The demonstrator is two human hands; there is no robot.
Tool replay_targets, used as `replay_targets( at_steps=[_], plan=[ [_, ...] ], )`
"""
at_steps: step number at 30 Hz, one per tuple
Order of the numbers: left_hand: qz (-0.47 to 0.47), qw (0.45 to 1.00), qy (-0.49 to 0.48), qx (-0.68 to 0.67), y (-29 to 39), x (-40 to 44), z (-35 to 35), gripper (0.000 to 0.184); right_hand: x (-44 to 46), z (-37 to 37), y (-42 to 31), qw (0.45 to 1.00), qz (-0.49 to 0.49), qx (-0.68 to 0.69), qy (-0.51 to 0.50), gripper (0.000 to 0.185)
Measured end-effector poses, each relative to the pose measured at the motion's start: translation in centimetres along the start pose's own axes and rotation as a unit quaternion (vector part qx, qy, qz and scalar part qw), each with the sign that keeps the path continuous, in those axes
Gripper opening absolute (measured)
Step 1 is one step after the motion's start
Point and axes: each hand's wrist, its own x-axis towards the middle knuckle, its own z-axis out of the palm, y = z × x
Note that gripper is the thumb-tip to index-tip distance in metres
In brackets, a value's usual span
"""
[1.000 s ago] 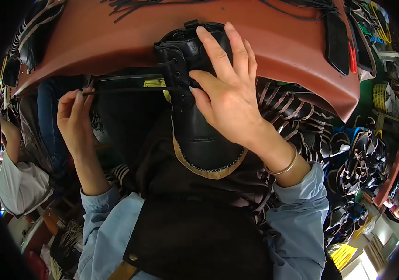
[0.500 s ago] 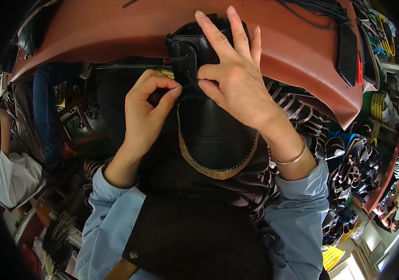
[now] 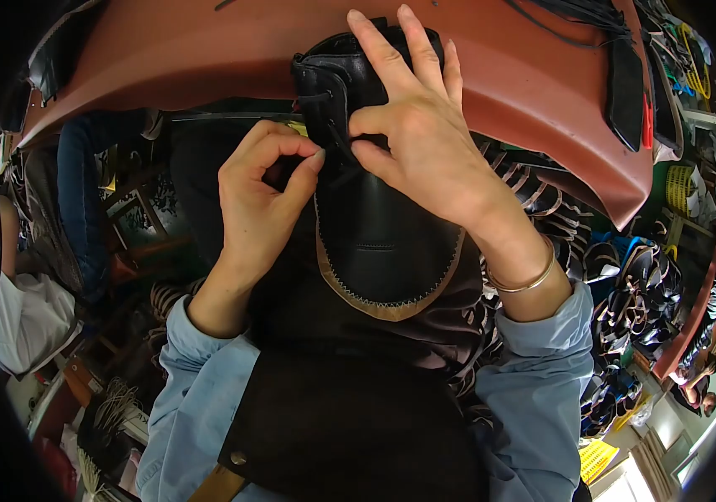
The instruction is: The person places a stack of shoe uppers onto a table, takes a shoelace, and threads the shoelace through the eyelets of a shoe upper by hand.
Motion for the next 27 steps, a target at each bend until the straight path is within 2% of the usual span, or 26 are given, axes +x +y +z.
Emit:
replay_targets(
  at_steps=[2, 9, 15, 17, 20, 27],
  plan=[
    [-0.025, 0.999, -0.009, -0.024, 0.2, 0.1, 0.2, 0.009, 0.1, 0.0, 0.0, 1.0, -0.003, 0.003, -0.001, 0.007],
    [-0.024, 1.0, -0.012, -0.013, 0.4, 0.6, 0.6, 0.008, 0.0, 0.0, 0.0, 1.0, -0.002, 0.004, 0.002, 0.007],
    [0.025, 0.999, -0.012, 0.033, 0.0, 0.3, 0.7, 0.008, 0.0, -0.1, -0.1, 1.0, 0.004, 0.008, 0.0, 0.008],
    [-0.013, 0.998, -0.052, 0.025, 0.6, 0.1, 0.3, 0.01, 0.0, -0.1, -0.1, 1.0, 0.005, 0.007, 0.0, 0.008],
    [-0.016, 0.998, -0.063, 0.022, 0.7, 0.1, -0.1, 0.01, 0.0, -0.1, -0.1, 1.0, 0.004, 0.004, 0.001, 0.008],
    [-0.064, 0.996, -0.042, -0.04, 0.9, 0.0, -0.2, 0.02, 0.0, -0.1, -0.1, 1.0, 0.0, 0.005, 0.005, 0.007]
  ],
)
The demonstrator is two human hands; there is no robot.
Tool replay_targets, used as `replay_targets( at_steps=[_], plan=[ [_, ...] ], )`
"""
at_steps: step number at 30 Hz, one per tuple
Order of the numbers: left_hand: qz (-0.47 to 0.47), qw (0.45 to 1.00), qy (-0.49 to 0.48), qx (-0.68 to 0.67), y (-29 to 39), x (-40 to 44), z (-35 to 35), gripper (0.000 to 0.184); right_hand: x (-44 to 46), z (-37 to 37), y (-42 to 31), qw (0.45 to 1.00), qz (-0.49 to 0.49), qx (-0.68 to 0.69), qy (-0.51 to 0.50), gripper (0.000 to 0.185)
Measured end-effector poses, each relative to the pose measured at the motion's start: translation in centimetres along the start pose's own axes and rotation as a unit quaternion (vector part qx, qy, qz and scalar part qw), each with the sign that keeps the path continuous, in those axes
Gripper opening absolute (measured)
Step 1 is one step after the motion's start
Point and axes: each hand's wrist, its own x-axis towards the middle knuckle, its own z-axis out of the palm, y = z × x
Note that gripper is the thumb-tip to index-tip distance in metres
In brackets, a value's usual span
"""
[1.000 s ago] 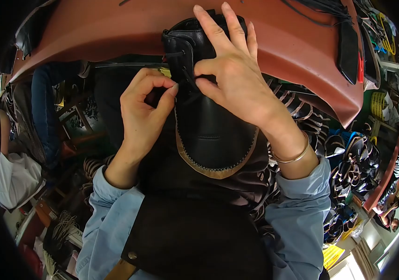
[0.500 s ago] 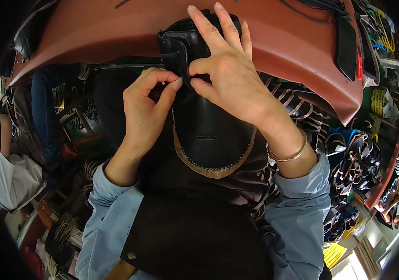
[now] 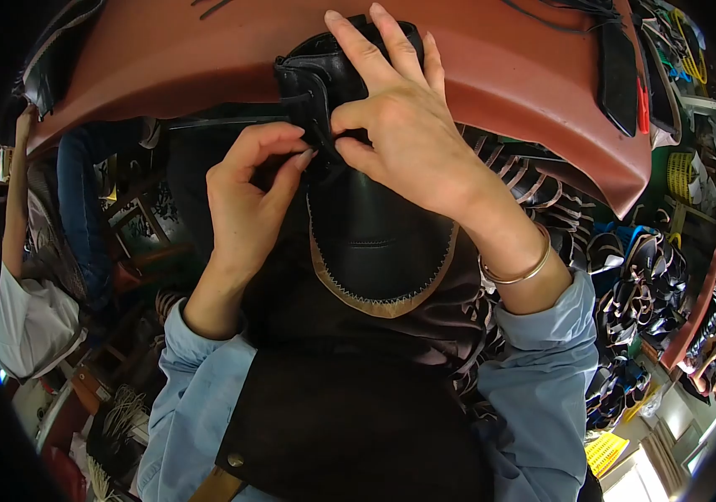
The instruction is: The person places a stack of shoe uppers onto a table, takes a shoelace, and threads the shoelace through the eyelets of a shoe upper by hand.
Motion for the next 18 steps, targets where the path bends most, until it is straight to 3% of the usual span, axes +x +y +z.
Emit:
replay_targets(
  at_steps=[6, 9, 11, 18],
  plan=[
    [0.008, 0.999, -0.016, 0.031, 0.3, 0.8, 0.0, 0.022, 0.1, -0.1, 0.0, 1.0, 0.003, -0.001, -0.003, 0.007],
    [0.041, 0.992, -0.024, 0.118, 0.4, 1.2, 0.5, 0.021, 0.1, -0.2, 0.0, 1.0, 0.006, 0.001, -0.002, 0.007],
    [0.121, 0.968, -0.018, 0.217, 0.9, 1.2, 0.9, 0.023, 0.1, -0.3, 0.1, 1.0, 0.008, -0.003, -0.002, 0.007],
    [0.135, 0.971, -0.023, 0.196, 0.4, 1.5, 0.2, 0.024, 0.3, -0.3, -0.4, 1.0, 0.007, -0.029, 0.0, 0.008]
  ],
)
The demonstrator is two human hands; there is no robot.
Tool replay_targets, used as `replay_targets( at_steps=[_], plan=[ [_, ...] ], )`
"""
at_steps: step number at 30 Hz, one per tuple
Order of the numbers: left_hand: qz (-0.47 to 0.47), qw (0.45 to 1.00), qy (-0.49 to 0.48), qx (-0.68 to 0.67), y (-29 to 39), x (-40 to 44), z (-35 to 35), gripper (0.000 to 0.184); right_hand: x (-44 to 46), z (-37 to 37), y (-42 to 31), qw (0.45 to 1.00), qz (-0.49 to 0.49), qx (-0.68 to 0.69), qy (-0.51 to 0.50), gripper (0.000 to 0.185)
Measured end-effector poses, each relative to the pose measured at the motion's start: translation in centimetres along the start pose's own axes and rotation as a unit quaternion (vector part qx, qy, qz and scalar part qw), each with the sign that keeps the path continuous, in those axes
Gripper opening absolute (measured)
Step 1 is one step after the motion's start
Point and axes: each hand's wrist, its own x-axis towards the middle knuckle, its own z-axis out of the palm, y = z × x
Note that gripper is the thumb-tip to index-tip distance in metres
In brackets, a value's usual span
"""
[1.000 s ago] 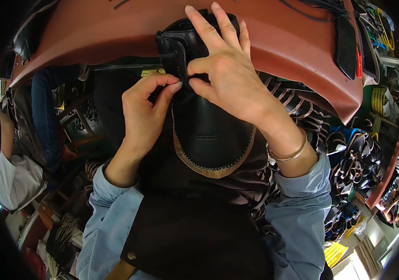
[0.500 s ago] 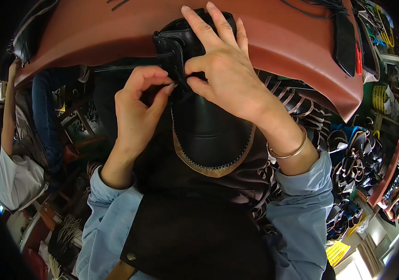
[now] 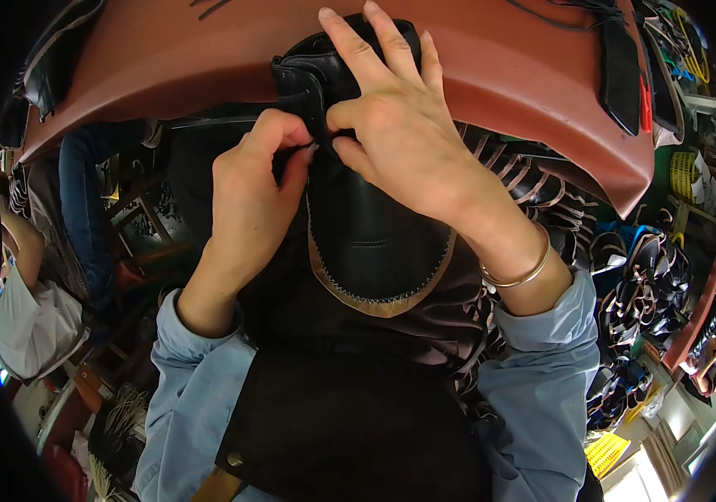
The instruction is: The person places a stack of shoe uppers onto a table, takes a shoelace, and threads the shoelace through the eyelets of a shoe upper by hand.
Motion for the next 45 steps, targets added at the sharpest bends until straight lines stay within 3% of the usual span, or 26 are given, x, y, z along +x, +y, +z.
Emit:
replay_targets(
  at_steps=[6, 9, 11, 13, 16, 18, 19, 20, 21, 22, 23, 24, 25, 27, 30, 32, 33, 35, 36, 39, 43, 45],
  plan=[
    [0.011, 1.0, -0.024, -0.01, -0.6, 0.2, -0.5, 0.025, -0.3, -1.6, -0.6, 0.993, -0.033, -0.09, 0.063, 0.011],
    [-0.153, 0.975, -0.09, -0.135, -2.0, -0.6, -0.7, 0.023, -1.6, -8.1, 0.3, 0.958, -0.002, -0.28, 0.059, 0.009],
    [-0.188, 0.957, -0.1, -0.199, -2.3, -0.2, -0.4, 0.02, -2.8, -12.7, 1.1, 0.919, 0.027, -0.391, 0.035, 0.007],
    [-0.219, 0.934, -0.108, -0.261, -2.5, 0.0, -0.7, 0.017, -4.0, -14.6, 1.4, 0.918, 0.049, -0.393, 0.014, 0.005],
    [-0.236, 0.935, -0.046, -0.262, -2.8, -1.0, -1.1, 0.012, -5.6, -15.3, 1.5, 0.966, 0.07, -0.247, 0.015, 0.005],
    [-0.028, 0.993, 0.055, -0.105, -2.9, -1.4, -0.5, 0.012, -6.3, -14.6, 2.0, 0.993, 0.071, -0.078, 0.044, 0.007],
    [-0.026, 0.993, 0.053, -0.105, -2.4, -1.3, -0.4, 0.012, -6.5, -13.8, 2.7, 0.995, 0.059, 0.052, 0.062, 0.008],
    [0.028, 0.995, 0.068, -0.064, -1.6, -0.9, -0.3, 0.014, -6.5, -12.6, 3.6, 0.972, 0.036, 0.221, 0.074, 0.009],
    [0.083, 0.993, 0.084, -0.022, -1.0, -0.3, -0.2, 0.016, -6.4, -11.4, 4.6, 0.894, 0.006, 0.442, 0.073, 0.01],
    [0.13, 0.989, 0.075, -0.008, -0.7, 0.2, -0.5, 0.019, -6.2, -10.2, 5.3, 0.776, -0.005, 0.627, 0.065, 0.012],
    [0.135, 0.988, 0.075, -0.007, -0.3, 1.0, -0.5, 0.019, -5.8, -9.0, 5.5, 0.681, 0.007, 0.729, 0.069, 0.013],
    [0.179, 0.98, 0.082, 0.025, 0.0, 2.0, -0.2, 0.02, -5.5, -8.4, 5.3, 0.64, 0.042, 0.76, 0.108, 0.014],
    [0.222, 0.969, 0.089, 0.056, 0.2, 2.8, 0.0, 0.022, -4.7, -7.9, 4.5, 0.638, 0.099, 0.743, 0.178, 0.014],
    [0.217, 0.967, 0.082, 0.109, 0.3, 4.2, 0.5, 0.023, -3.1, -6.9, 2.9, 0.623, 0.219, 0.684, 0.309, 0.017],
    [0.206, 0.965, 0.059, 0.153, 0.9, 5.4, 0.8, 0.026, -5.4, -6.4, 6.0, 0.69, 0.115, 0.676, 0.233, 0.017],
    [0.155, 0.975, 0.003, 0.159, 1.6, 5.9, 0.8, 0.028, -6.5, -5.9, 5.8, 0.717, 0.152, 0.629, 0.26, 0.013],
    [0.156, 0.975, 0.001, 0.159, 1.7, 6.2, 0.6, 0.028, -6.3, -5.2, 4.7, 0.746, 0.22, 0.574, 0.258, 0.009],
    [0.09, 0.99, -0.111, -0.011, 1.5, 7.0, -0.1, 0.033, -5.8, -3.5, 2.0, 0.861, 0.298, 0.369, 0.182, 0.008],
    [0.076, 0.988, -0.134, -0.025, 1.5, 7.3, 0.0, 0.03, -5.8, -2.0, 2.1, 0.887, 0.265, 0.334, 0.175, 0.005],
    [0.115, 0.987, -0.069, 0.087, 2.4, 6.6, 1.4, 0.027, -5.5, -0.1, 1.7, 0.92, 0.227, 0.248, 0.199, 0.01],
    [0.166, 0.983, 0.013, 0.078, 1.3, 5.2, 1.4, 0.03, -5.5, 0.4, 0.6, 0.919, 0.218, 0.231, 0.234, 0.012],
    [0.173, 0.983, -0.002, 0.069, 1.0, 5.1, 1.3, 0.026, -5.6, 0.6, 0.4, 0.921, 0.206, 0.203, 0.26, 0.014]
  ],
)
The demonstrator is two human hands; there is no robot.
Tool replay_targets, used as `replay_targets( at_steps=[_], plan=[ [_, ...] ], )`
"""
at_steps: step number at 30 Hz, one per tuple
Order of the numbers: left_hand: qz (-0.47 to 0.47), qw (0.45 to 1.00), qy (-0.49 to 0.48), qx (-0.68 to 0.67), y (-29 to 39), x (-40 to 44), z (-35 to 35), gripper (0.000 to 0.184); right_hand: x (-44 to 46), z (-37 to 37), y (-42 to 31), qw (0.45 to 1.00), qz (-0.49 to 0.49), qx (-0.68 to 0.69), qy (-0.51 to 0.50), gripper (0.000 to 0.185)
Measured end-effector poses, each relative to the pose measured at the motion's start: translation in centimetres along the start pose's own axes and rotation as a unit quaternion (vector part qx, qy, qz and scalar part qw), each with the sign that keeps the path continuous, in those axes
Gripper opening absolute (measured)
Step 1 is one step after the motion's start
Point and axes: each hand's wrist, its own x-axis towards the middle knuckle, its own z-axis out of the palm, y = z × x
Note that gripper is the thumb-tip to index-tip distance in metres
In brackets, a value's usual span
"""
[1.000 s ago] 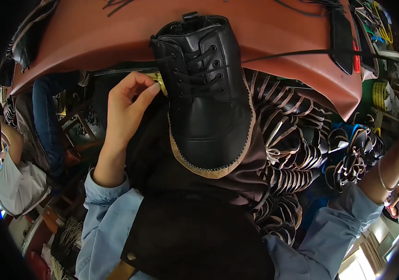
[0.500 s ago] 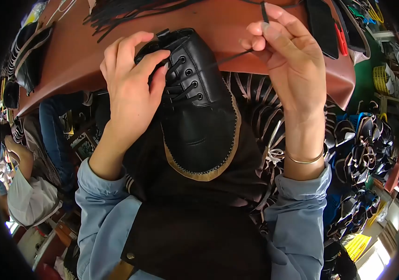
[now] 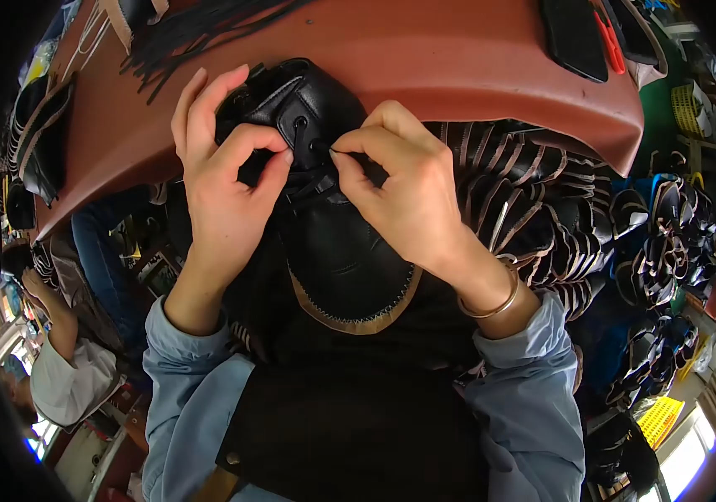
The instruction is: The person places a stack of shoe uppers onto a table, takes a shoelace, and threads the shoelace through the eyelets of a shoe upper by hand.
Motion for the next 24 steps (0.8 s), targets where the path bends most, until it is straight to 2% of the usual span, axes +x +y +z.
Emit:
replay_targets(
  at_steps=[3, 7, 10, 24],
  plan=[
    [0.001, 1.0, -0.028, -0.007, 0.02, 0.0, -0.16, 0.017, -0.07, 0.22, 0.22, 0.998, -0.042, -0.037, 0.013, 0.015],
    [0.003, 0.999, -0.048, -0.018, -0.4, -0.04, -0.01, 0.01, 0.0, 0.44, 0.18, 0.998, -0.037, -0.044, 0.015, 0.016],
    [-0.009, 0.997, -0.056, -0.052, -0.57, 0.07, 0.19, 0.009, 0.25, 0.81, 0.21, 0.998, -0.043, -0.047, 0.015, 0.016],
    [0.02, 0.994, -0.096, -0.049, -0.7, 0.58, -0.02, 0.007, 0.32, 0.55, 0.34, 0.995, -0.065, -0.062, 0.033, 0.017]
  ],
)
